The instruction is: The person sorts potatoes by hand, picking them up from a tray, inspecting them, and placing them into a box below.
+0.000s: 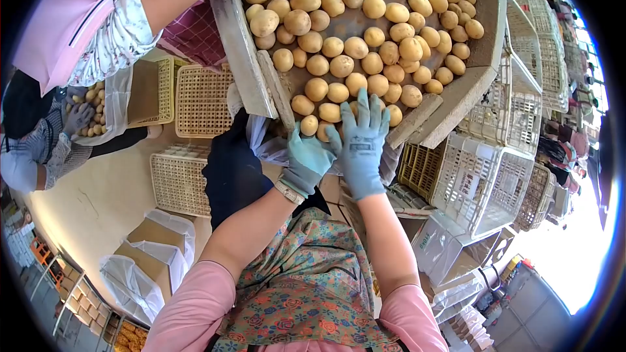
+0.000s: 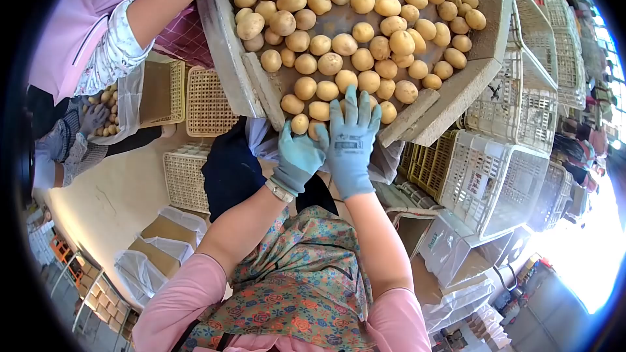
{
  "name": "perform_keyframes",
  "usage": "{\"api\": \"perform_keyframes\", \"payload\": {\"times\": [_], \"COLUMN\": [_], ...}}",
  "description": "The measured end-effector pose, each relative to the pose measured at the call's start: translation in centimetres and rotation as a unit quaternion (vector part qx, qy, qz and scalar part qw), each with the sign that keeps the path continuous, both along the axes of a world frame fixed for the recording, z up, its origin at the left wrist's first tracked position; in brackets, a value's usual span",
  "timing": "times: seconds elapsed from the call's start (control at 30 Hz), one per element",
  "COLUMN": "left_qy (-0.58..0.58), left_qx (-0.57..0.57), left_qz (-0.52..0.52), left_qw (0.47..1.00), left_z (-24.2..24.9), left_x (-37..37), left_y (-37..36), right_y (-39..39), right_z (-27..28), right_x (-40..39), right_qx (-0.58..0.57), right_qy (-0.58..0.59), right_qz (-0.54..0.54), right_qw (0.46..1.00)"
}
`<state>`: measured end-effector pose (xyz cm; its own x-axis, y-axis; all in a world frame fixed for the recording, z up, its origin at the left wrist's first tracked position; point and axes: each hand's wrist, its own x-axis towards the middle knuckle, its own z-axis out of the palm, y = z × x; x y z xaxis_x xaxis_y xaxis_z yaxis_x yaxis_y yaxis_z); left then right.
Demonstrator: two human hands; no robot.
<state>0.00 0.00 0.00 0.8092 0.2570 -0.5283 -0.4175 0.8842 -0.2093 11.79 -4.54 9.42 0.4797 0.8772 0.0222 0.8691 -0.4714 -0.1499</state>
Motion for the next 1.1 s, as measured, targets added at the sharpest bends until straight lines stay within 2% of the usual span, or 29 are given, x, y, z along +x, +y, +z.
{"api": "perform_keyframes", "payload": {"times": [0.07, 0.1, 0.17, 0.23, 0.27, 0.3, 0.33, 0.37, 0.4, 0.43, 0.47, 0.5, 0.57, 0.6, 0.63, 0.67, 0.7, 0.73, 0.77, 0.83, 0.87, 0.9, 0.93, 0.97, 1.03, 1.07, 1.1], "left_qy": [-0.242, -0.245, -0.136, 0.052, 0.132, 0.130, 0.293, 0.399, 0.399, 0.397, 0.224, 0.013, 0.009, 0.007, 0.005, 0.000, -0.007, -0.014, -0.031, -0.001, -0.004, -0.007, -0.010, 0.065, 0.128, 0.144, 0.141], "left_qx": [-0.098, -0.110, -0.046, -0.021, -0.002, 0.000, 0.375, 0.675, 0.668, 0.668, 0.428, 0.116, 0.109, 0.098, 0.087, 0.077, 0.067, 0.056, 0.020, 0.035, 0.036, 0.031, 0.028, 0.176, 0.241, 0.385, 0.384], "left_qz": [0.076, 0.078, 0.039, 0.019, 0.016, 0.018, -0.110, -0.220, -0.172, -0.173, -0.056, 0.070, 0.061, 0.051, 0.040, 0.026, 0.012, -0.002, 0.032, 0.028, 0.025, 0.019, 0.011, -0.028, 0.020, -0.021, -0.023], "left_qw": [0.962, 0.960, 0.989, 0.998, 0.991, 0.991, 0.873, 0.581, 0.604, 0.605, 0.874, 0.991, 0.992, 0.994, 0.995, 0.997, 0.998, 0.998, 0.999, 0.999, 0.999, 0.999, 1.000, 0.982, 0.962, 0.911, 0.912], "left_z": [-3.0, -2.1, -1.1, 2.8, 3.7, 3.0, 2.0, 1.1, 2.8, 2.1, 1.0, 1.1, 1.1, 1.9, 2.6, 3.4, 3.9, 4.2, 4.3, 3.5, 2.9, 2.2, 1.8, 3.5, 0.2, 1.6, 1.2], "left_x": [-0.8, -0.4, -0.2, 1.1, 1.5, 1.1, 0.2, -0.4, -0.2, -0.2, 0.0, 0.2, 0.1, 0.1, 0.0, 0.1, 0.3, 0.7, 1.0, 0.7, 0.5, 0.3, 0.2, 0.0, -0.2, -0.1, -0.2], "left_y": [-0.8, -1.5, -0.6, -0.2, 0.3, 0.4, 0.3, -0.2, 0.3, -0.1, -0.5, -0.2, 0.1, 0.4, 0.7, 1.0, 1.3, 1.3, 1.1, 0.7, 0.6, 0.5, 0.5, 0.5, -1.6, -1.2, -0.7], "right_y": [1.1, 0.6, 1.2, 0.3, -0.2, -0.9, -1.7, -2.2, -2.3, -2.4, -2.8, -2.9, -2.9, -2.7, -2.7, -2.8, -2.7, -2.2, -2.4, -1.4, -0.1, 1.8, 4.0, 6.2, 6.8, 5.9, 4.6], "right_z": [-0.3, 0.3, 0.3, 0.7, 0.7, 0.8, 1.4, 1.9, 2.9, 3.5, 3.2, 3.0, 2.6, 3.0, 3.4, 3.9, 4.3, 4.6, 4.3, 2.7, 1.7, 0.4, -0.2, 0.1, 0.0, 0.1, 0.4], "right_x": [-0.5, -0.1, 0.1, 0.5, 0.5, 0.6, 0.5, 0.4, 0.3, 0.2, 0.2, 0.3, 0.5, -0.1, 0.1, 0.4, 0.8, 1.1, 1.4, 1.9, 1.6, 1.2, 0.0, -2.5, -4.7, -4.4, -3.3], "right_qx": [0.003, -0.009, 0.028, 0.035, 0.095, 0.151, 0.187, 0.184, 0.213, 0.241, 0.242, 0.243, 0.272, 0.299, 0.300, 0.239, 0.171, 0.144, 0.160, 0.238, 0.242, 0.239, 0.217, 0.120, 0.087, 0.096, 0.104], "right_qy": [-0.004, -0.008, 0.026, 0.047, 0.129, 0.209, 0.297, 0.297, 0.413, 0.521, 0.564, 0.563, 0.574, 0.645, 0.645, 0.532, 0.402, 0.224, 0.142, 0.065, 0.040, -0.013, 0.156, -0.022, 0.056, 0.076, 0.095], "right_qz": [-0.028, -0.028, -0.030, -0.028, -0.032, -0.032, -0.031, -0.031, -0.040, -0.047, -0.061, -0.059, -0.025, -0.069, -0.069, -0.051, -0.032, -0.038, -0.078, -0.209, -0.281, -0.270, -0.264, -0.192, -0.040, -0.001, 0.039], "right_qw": [1.000, 1.000, 0.999, 0.998, 0.987, 0.966, 0.936, 0.937, 0.885, 0.818, 0.788, 0.787, 0.772, 0.700, 0.700, 0.811, 0.899, 0.963, 0.974, 0.946, 0.928, 0.932, 0.927, 0.974, 0.994, 0.992, 0.989]}}
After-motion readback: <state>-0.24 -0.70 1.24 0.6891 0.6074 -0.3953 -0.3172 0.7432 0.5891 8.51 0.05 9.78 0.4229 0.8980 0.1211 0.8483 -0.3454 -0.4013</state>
